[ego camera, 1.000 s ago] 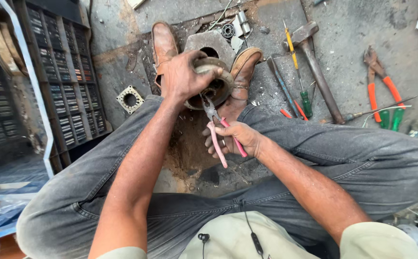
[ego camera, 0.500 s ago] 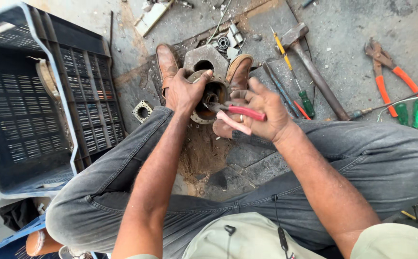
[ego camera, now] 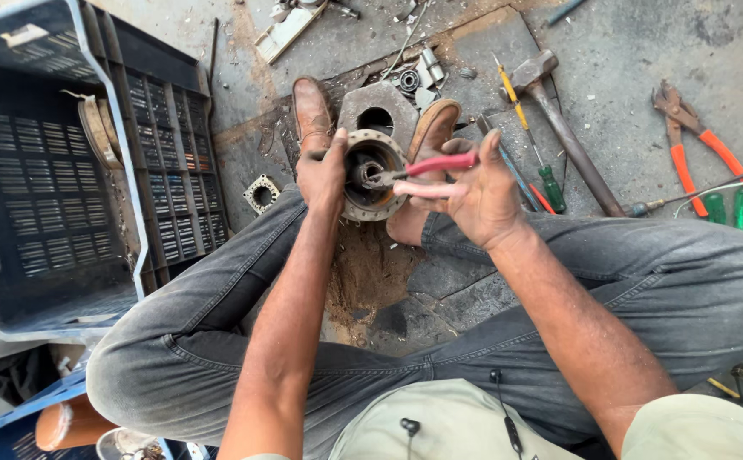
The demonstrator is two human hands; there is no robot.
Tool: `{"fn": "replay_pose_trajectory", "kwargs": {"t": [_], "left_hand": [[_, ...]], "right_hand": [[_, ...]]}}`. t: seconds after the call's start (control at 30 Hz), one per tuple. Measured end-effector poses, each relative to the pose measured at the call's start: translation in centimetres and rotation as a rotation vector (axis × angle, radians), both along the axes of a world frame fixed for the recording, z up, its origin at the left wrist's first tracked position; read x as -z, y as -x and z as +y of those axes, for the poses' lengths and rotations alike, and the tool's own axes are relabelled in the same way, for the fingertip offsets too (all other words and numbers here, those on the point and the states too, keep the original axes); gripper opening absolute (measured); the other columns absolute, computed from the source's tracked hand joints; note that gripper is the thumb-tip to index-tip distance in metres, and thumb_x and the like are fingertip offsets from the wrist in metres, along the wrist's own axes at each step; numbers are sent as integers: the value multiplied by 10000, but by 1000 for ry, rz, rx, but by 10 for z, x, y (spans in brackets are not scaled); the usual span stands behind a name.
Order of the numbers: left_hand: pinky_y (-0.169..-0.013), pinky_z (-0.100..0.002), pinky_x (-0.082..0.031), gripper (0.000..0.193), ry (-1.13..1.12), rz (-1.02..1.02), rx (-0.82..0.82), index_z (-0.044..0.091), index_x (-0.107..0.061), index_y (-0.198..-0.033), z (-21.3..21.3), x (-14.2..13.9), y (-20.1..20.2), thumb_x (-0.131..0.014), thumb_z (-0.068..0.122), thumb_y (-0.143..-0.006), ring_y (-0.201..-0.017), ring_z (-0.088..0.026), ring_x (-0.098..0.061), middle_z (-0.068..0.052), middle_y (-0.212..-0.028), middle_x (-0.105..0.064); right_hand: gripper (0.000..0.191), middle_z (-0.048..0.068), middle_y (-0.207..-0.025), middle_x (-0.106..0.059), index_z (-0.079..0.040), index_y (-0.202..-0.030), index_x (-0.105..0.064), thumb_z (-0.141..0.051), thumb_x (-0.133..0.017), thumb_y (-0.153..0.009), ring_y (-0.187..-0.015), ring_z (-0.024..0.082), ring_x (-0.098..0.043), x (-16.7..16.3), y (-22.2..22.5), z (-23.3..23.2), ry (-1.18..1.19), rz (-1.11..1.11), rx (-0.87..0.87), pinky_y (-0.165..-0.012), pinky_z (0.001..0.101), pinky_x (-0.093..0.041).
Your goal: The person sits on the floor and uses pliers, a hammer, and a screwdriver to disassemble a circular mechanical component. They pry out internal parts, strike the component with a hammer, and scrape the interior before placing the separated pieces into a nearby crate.
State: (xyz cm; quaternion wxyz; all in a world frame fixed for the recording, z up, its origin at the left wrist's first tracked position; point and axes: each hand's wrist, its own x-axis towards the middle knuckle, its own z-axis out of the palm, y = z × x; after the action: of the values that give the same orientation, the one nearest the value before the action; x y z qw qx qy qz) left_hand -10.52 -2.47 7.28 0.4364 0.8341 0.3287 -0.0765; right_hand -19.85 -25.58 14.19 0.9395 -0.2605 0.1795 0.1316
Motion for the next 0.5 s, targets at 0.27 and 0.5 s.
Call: {"fn": "replay_pose_trajectory", "kwargs": {"t": [0.27,0.5], "left_hand": [[-935,-418,-516,781,91,-96,-145,-56,-630,-1206,7,17,13,-796,579,-782,-1077,-302,-679,-219,-1165,-713],[-876,-413,-522,629,140,-181,-139,-16,-685,-1120,2,19,17,-771,531,-822,-965,-294,-709,-185,-1028,-752]], "right_hand": [[554,134,-1325,-524,-91,-1440,-387,-150,-701,-988,-1210,220,-585,3,-14,43,694,-375,221,-1057,395,-575],[565,47,-1144,-534,-122,-1459,-404,-82,-679,-967,-999,142,-589,19,-46,93,714,-438,415,-778,253,-561]]}}
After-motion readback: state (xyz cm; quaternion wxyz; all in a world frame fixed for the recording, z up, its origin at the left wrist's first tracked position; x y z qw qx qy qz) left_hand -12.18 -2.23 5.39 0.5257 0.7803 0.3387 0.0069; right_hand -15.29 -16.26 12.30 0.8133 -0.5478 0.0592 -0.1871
